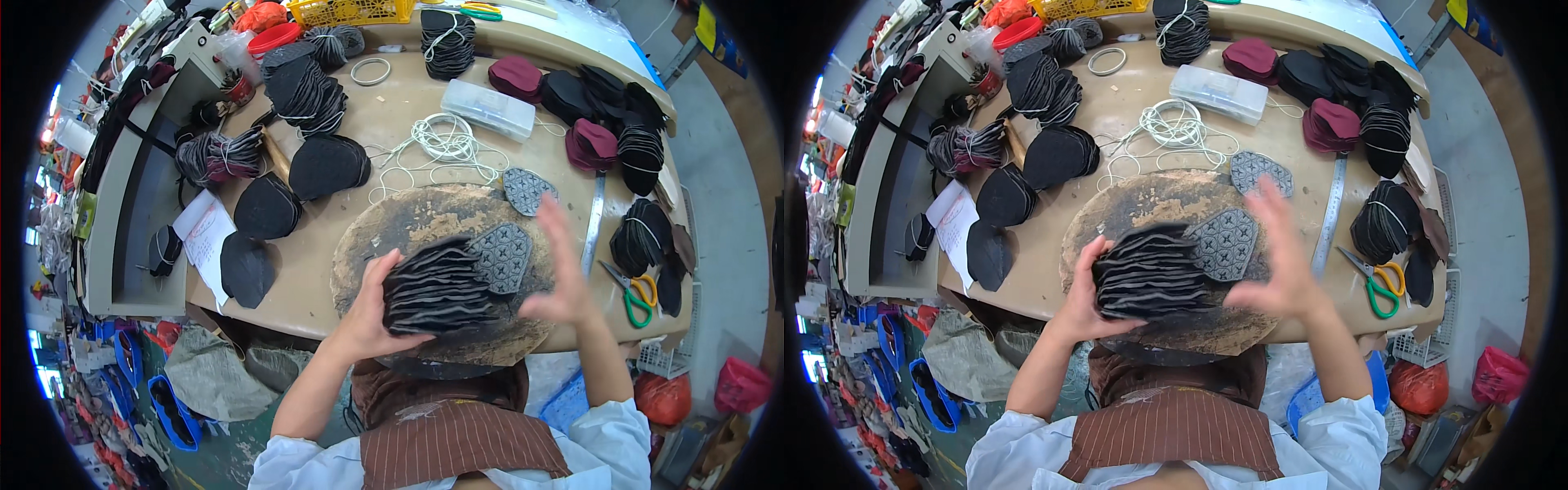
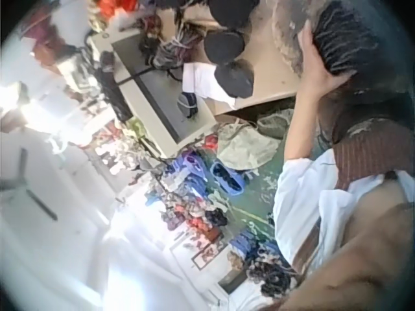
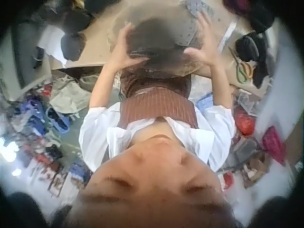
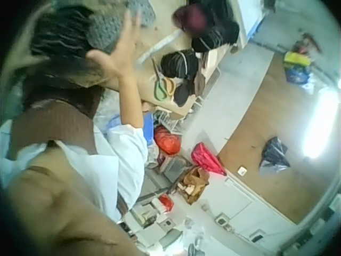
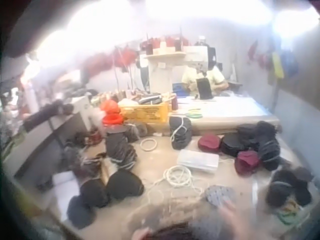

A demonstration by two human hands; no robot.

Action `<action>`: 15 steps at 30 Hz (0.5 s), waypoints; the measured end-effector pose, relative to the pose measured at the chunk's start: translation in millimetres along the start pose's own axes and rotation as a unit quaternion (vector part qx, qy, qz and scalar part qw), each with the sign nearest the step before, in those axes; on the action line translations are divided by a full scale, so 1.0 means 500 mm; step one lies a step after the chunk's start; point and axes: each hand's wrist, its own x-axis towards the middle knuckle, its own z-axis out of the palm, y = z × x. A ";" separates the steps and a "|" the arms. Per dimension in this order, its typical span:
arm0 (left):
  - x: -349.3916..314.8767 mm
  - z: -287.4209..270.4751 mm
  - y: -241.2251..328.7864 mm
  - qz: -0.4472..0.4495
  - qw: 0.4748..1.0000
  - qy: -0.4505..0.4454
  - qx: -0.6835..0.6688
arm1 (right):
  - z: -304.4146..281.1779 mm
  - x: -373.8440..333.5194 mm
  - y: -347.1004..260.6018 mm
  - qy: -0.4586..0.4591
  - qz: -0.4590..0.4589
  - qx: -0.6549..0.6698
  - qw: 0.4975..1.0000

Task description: The person stacks black shoe insoles on a wooden board, aligns them, and secures them with a rubber band. They then handle a stack of grey patterned insoles, placing them on the table. The person continues to organize and stack various insole types, including black and grey ones, preparing them for the next stage of production.

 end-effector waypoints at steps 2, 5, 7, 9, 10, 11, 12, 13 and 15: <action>0.004 -0.003 0.004 -0.013 0.999 -0.025 0.024 | 0.050 -0.003 -0.035 -0.084 -0.034 0.038 0.995; 0.018 0.005 -0.003 0.027 0.999 -0.029 -0.023 | 0.121 -0.012 -0.041 -0.097 -0.066 0.087 0.989; 0.019 -0.002 -0.004 0.043 0.998 -0.034 -0.014 | 0.143 -0.005 -0.048 -0.083 -0.078 0.096 0.989; 0.026 -0.010 0.018 0.026 0.998 -0.055 0.027 | 0.138 0.008 -0.052 -0.057 -0.079 0.069 0.993; 0.030 -0.012 0.028 0.017 0.997 -0.064 0.046 | 0.134 0.014 -0.056 -0.046 -0.079 0.055 0.994; 0.033 -0.010 0.033 0.017 0.995 -0.073 0.062 | 0.130 0.019 -0.061 -0.061 -0.071 0.040 0.995; 0.034 -0.012 0.037 0.008 0.995 -0.071 0.065 | 0.125 0.023 -0.068 -0.076 -0.064 0.026 0.995; 0.035 -0.015 0.040 -0.001 0.995 -0.070 0.069 | 0.121 0.027 -0.074 -0.092 -0.057 0.012 0.994; 0.038 -0.019 0.045 -0.006 0.995 -0.077 0.069 | 0.119 0.028 -0.085 -0.094 -0.062 -0.001 0.994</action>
